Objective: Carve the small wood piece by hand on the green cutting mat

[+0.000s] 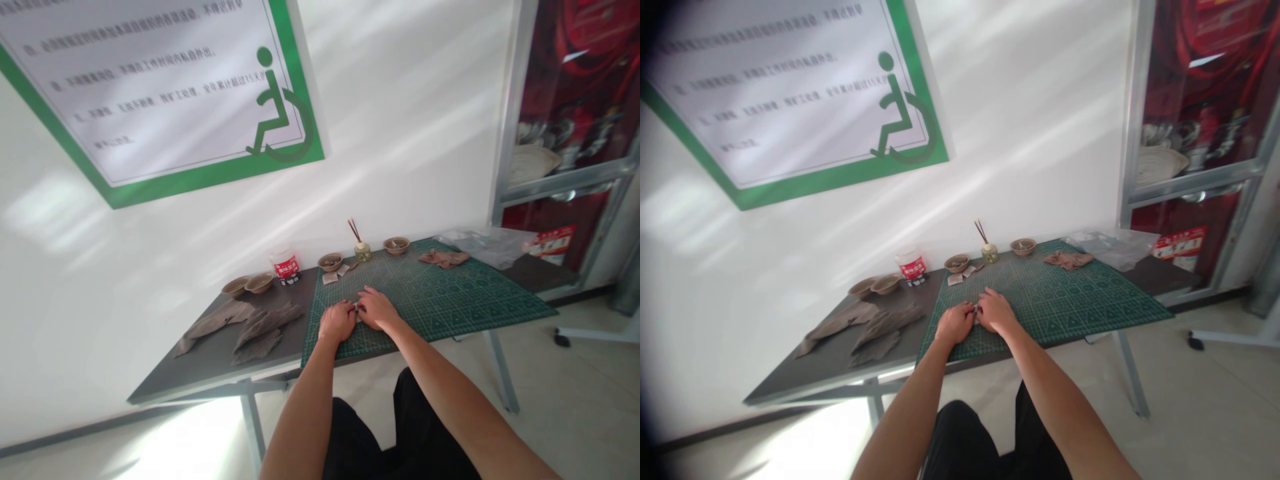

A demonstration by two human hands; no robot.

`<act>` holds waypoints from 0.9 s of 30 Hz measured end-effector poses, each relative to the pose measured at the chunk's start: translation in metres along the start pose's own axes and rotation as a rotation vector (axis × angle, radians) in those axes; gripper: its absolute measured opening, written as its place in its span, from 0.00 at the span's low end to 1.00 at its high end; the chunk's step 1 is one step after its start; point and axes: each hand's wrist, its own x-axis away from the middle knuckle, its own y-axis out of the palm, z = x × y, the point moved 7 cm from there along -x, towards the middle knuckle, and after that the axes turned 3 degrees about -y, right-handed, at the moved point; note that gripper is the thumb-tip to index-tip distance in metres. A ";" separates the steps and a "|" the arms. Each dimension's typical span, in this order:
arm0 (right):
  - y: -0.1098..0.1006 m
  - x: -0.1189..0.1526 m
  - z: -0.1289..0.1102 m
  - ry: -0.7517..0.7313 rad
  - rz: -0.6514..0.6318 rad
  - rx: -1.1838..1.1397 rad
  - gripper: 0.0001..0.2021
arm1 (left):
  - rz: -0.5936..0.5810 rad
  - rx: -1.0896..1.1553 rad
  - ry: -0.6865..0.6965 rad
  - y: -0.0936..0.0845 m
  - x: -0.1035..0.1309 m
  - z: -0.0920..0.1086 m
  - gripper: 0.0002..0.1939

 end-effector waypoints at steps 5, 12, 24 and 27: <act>-0.003 0.004 -0.004 0.000 0.033 -0.030 0.08 | -0.007 0.001 -0.018 0.001 0.000 -0.001 0.18; -0.002 0.004 0.008 0.140 0.047 -0.012 0.10 | -0.021 0.010 -0.035 -0.001 0.001 0.001 0.18; 0.001 0.000 0.002 -0.008 0.025 -0.023 0.09 | 0.016 -0.019 0.008 0.002 -0.002 -0.002 0.17; 0.001 0.002 0.000 0.006 0.037 -0.036 0.07 | 0.012 -0.025 -0.009 0.002 -0.001 -0.002 0.17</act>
